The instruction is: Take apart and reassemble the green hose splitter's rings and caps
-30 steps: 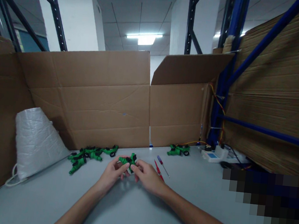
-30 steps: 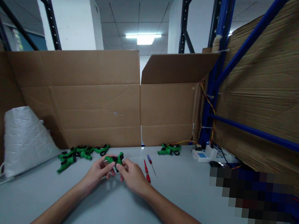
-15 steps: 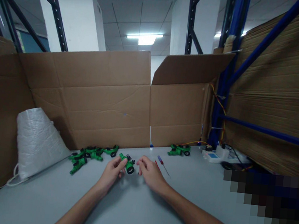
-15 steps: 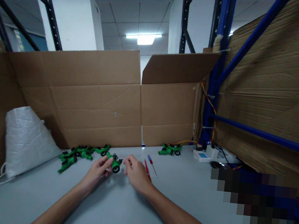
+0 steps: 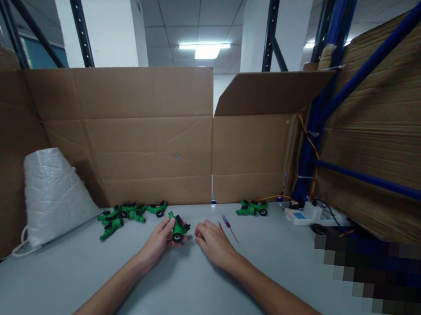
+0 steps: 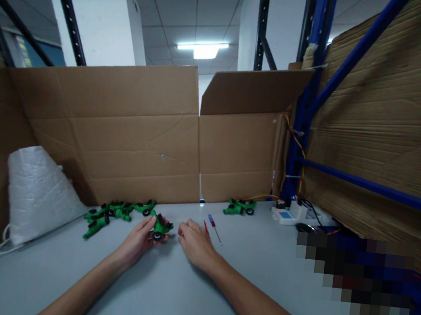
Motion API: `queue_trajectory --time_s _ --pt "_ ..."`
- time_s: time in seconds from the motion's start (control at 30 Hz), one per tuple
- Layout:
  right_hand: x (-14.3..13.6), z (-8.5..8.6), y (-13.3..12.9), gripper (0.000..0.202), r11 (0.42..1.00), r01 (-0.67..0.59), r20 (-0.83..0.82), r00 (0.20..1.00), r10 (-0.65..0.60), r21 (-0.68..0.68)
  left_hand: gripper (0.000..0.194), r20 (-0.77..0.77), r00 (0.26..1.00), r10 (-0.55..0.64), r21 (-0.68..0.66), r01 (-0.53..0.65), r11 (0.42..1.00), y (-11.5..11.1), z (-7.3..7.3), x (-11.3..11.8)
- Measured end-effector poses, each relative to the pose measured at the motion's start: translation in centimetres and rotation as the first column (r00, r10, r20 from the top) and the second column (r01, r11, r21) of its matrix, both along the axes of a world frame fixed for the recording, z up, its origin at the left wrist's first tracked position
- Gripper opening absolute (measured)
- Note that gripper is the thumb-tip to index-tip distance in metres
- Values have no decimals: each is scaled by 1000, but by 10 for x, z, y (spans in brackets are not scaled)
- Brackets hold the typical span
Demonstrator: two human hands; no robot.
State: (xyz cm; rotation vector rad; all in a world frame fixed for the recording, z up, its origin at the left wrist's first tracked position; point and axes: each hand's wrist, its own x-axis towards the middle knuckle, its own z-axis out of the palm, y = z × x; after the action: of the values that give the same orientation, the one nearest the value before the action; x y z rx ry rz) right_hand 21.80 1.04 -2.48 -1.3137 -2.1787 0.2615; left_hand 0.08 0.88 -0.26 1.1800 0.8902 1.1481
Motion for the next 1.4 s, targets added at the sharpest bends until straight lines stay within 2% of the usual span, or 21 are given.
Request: queue_trajectory --time_s 0.27,0.53,0.63,0.73,0.87,1.1,1.4 --pt "0 -3 0 13 997 -63 17 998 64 -46 62 25 999 40 -10 -39 999 -2 5 1" --pt "0 5 -3 15 997 -44 -79 996 39 -62 58 -186 969 163 136 -139 981 2 -1 -2" --pt "4 11 1 13 1000 -7 -168 986 4 -16 59 -184 958 220 153 -193 969 4 0 -4" --pt "10 16 9 8 997 54 -310 950 -35 52 58 -133 966 222 142 -203 969 6 1 -6" --pt "15 15 19 12 995 99 -459 885 -80 17 64 -108 972 211 78 -203 976 6 0 -5" --pt "3 7 17 17 998 -56 -519 855 27 -41 70 -175 963 206 142 -183 973 1 1 -3" --pt "-8 15 0 18 963 -231 -575 810 114 -135 65 -235 947 217 157 -183 970 4 -6 -3"
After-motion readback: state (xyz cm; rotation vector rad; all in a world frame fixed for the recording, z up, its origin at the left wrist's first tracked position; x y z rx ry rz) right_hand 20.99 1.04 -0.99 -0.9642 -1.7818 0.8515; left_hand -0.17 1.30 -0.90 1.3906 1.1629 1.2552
